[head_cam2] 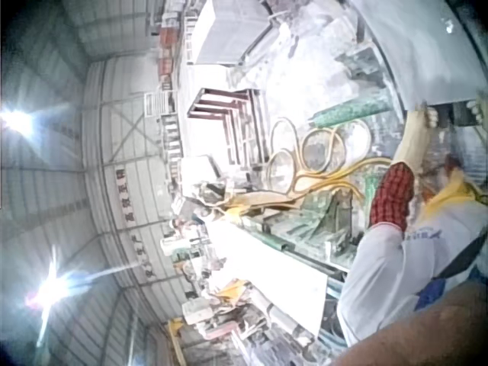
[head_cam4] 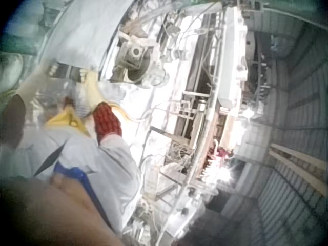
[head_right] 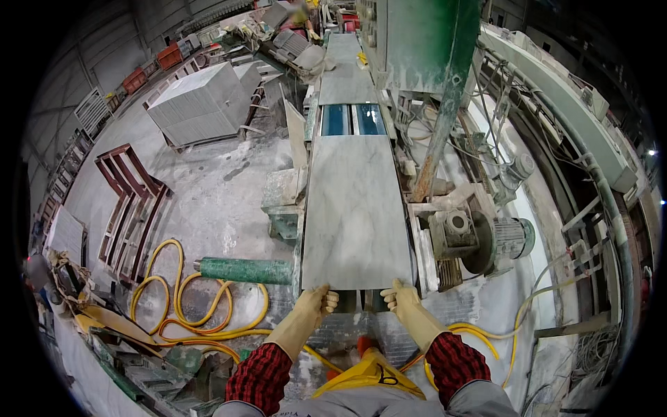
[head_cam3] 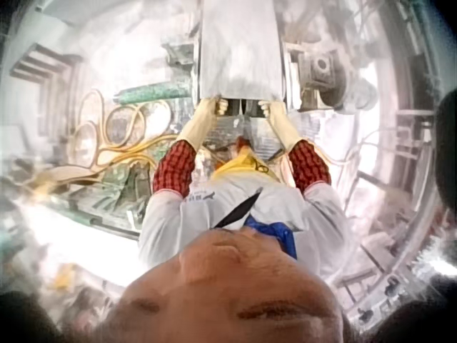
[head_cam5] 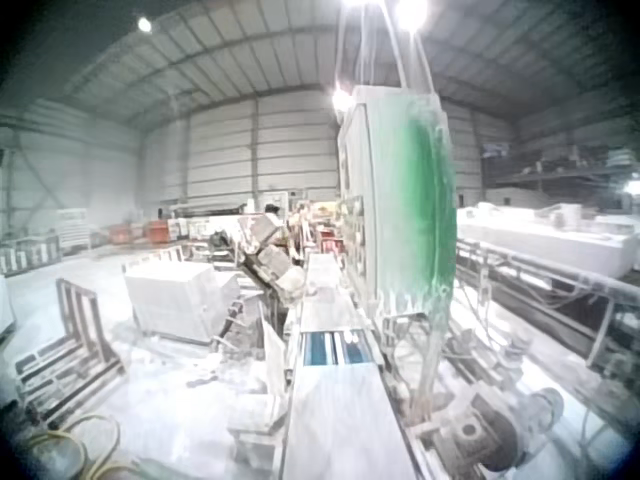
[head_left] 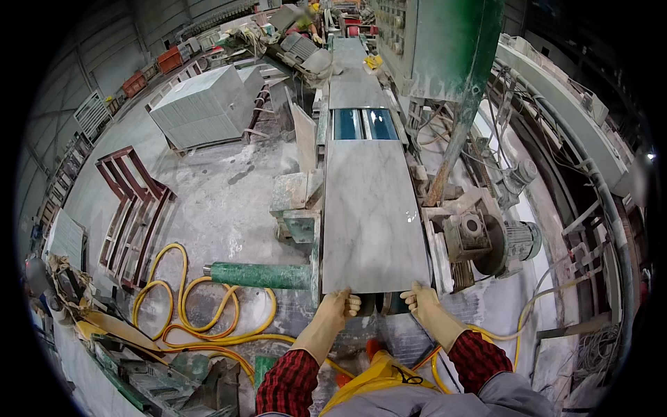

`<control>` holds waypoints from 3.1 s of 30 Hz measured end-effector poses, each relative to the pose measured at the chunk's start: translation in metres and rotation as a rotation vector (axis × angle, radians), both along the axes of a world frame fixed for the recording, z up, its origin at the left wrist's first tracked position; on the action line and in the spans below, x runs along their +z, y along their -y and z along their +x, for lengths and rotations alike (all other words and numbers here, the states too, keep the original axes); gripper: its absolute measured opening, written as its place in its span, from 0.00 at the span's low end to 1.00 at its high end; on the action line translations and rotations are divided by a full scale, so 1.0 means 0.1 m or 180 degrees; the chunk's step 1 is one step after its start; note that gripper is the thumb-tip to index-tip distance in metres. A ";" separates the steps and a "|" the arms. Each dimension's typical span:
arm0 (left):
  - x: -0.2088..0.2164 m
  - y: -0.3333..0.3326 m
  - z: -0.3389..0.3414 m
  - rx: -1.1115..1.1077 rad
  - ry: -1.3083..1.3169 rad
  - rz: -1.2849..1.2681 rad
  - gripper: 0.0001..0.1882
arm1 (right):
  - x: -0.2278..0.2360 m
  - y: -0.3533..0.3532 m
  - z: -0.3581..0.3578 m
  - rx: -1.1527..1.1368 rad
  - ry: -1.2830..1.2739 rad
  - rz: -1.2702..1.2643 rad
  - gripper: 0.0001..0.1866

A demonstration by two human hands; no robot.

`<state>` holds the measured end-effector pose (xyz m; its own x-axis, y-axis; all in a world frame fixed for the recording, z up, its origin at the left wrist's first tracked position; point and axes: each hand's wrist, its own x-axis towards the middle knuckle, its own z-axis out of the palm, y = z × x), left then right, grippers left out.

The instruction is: The person guides large marble-like stone slabs through a conveyor system in a factory. They wear gloves and use both hands to position and move the slabs along the line, occasionally lifting and repositioning them for the next stage of processing.

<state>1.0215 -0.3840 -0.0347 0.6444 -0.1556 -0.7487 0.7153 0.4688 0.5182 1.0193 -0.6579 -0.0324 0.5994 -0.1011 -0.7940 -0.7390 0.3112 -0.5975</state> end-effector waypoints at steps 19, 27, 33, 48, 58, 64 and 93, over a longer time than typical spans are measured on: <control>-0.32 0.00 1.86 -0.1585 0.3475 0.3074 0.14 | -0.23 0.08 2.24 -0.0575 -0.0123 0.0568 0.28; -0.32 0.00 2.36 -0.1690 0.3570 0.3126 0.17 | -0.12 0.00 2.69 -0.0837 0.0087 0.0546 0.21; -0.48 0.02 2.65 -0.1590 0.3952 0.3274 0.08 | -0.39 0.20 2.97 -0.0863 0.0188 0.0716 0.20; -0.20 0.17 3.00 -0.0667 0.2558 0.1548 0.18 | -0.40 0.04 3.36 -0.0778 0.0255 0.0800 0.13; 0.12 -0.08 0.34 -0.0297 0.1688 0.1109 0.30 | -0.72 0.23 3.50 -0.0454 0.1032 0.0592 0.23; -0.13 -0.80 -2.12 0.1602 0.0346 0.1780 0.25 | -0.57 0.06 2.54 0.0381 0.1356 0.0385 0.28; -0.33 0.70 -8.97 0.4120 -0.1137 0.4255 0.18 | -0.35 -4.61 -4.94 0.4905 0.7371 -0.0176 0.24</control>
<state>0.1248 -0.4536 -0.0676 -0.3183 0.9462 -0.0584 0.4422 0.2027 0.8737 0.5253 -0.1969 -0.0678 -0.2948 0.7982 0.5254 0.8282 0.4876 -0.2762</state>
